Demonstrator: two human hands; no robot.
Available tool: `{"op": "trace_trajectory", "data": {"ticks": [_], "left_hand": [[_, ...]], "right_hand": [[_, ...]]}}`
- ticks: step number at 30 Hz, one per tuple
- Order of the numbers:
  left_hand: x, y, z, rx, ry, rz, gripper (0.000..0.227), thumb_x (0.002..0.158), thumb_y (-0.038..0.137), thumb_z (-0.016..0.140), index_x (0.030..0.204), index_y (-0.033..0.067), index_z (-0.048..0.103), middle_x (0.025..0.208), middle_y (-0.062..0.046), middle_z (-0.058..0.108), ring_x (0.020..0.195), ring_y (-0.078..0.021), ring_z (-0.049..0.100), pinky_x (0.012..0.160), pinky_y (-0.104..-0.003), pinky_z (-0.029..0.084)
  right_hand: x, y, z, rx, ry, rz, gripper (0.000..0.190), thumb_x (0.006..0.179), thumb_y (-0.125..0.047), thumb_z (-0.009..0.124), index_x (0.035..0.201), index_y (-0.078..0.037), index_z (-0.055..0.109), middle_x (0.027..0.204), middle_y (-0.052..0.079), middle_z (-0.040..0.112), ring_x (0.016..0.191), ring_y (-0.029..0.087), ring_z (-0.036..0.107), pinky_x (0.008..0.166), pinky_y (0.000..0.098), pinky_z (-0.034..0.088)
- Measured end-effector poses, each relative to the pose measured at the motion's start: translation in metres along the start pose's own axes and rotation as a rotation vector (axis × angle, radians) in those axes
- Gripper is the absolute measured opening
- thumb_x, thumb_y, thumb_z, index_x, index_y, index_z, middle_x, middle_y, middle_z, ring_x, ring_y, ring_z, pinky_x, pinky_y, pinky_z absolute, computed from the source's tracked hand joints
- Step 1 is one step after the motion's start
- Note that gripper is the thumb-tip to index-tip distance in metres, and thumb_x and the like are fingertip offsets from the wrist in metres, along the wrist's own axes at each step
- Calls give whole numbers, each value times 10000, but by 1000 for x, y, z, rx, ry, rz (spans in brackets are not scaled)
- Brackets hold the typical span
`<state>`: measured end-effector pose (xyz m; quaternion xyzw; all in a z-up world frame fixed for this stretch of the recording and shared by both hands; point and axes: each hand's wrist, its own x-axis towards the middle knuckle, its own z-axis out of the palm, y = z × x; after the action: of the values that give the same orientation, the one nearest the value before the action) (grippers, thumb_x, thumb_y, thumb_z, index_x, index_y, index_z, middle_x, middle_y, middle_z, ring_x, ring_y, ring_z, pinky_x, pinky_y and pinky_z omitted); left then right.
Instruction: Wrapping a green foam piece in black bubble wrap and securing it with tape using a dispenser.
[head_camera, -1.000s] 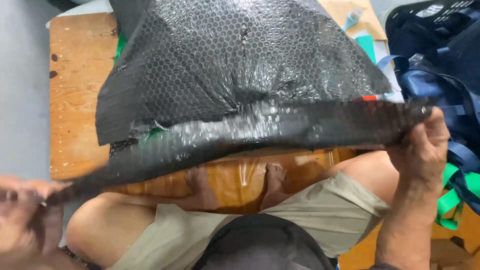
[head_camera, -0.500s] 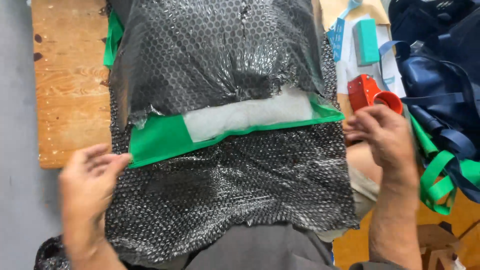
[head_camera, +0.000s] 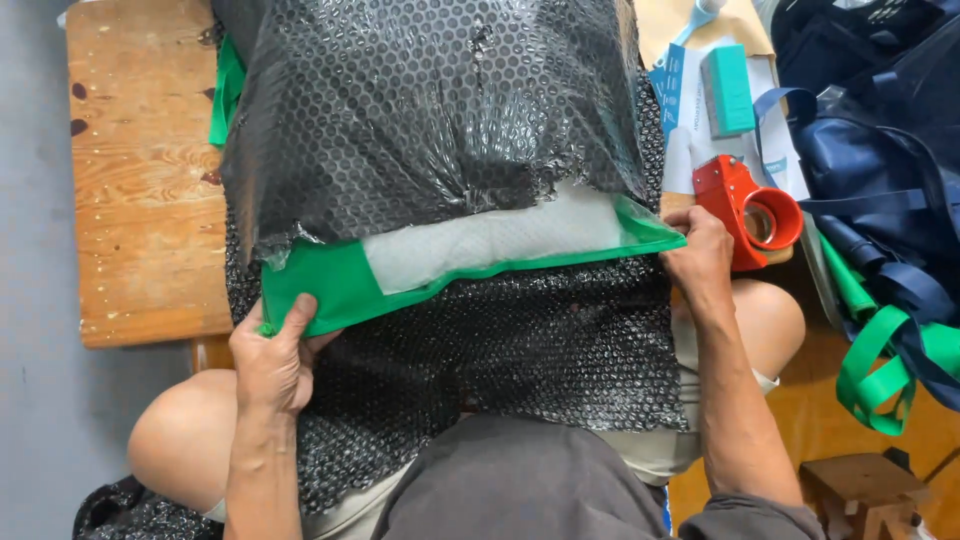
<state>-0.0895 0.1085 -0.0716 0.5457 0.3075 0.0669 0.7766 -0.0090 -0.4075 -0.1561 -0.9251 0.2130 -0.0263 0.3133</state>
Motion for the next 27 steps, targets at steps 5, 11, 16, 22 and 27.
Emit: {"op": "trace_trajectory", "data": {"ticks": [5,11,16,22,27], "left_hand": [[10,-15,-8,4,55,157,240,853,80,853,991,68,658,886,-137,740,786,-274,770,708,-476,680],[19,-19,-9,-20,92,302,195,887,35,845,945,48,660,839,-116,713,775,-260,771,746,-486,688],[10,-4,-7,50,72,262,198,876,47,843,949,44,658,817,-97,703,753,-214,760,737,-441,683],[17,11,-45,230,181,403,453,976,493,728,1107,72,622,1173,-82,658,1049,-106,645,893,-228,589],[69,-63,-98,340,367,478,761,1014,225,941,1420,-145,415,1352,-392,451,1307,-416,493,1078,-523,478]], "right_hand": [[-20,-34,-14,23,-45,-3,251,876,-411,761,980,-182,764,862,163,715,956,445,681,870,555,505],[-35,-56,-30,85,-22,-70,201,977,-215,670,982,-23,731,809,276,664,857,506,664,824,589,482],[-23,-33,-19,66,-1,-93,217,968,-295,741,1003,-81,756,826,223,682,852,464,677,791,540,504],[-63,-51,-23,138,104,-101,295,960,-295,775,1070,-33,698,946,141,644,801,272,648,738,392,532],[-114,-42,9,237,319,-102,636,822,-260,946,1254,6,562,1150,208,485,1018,371,638,909,437,534]]}}
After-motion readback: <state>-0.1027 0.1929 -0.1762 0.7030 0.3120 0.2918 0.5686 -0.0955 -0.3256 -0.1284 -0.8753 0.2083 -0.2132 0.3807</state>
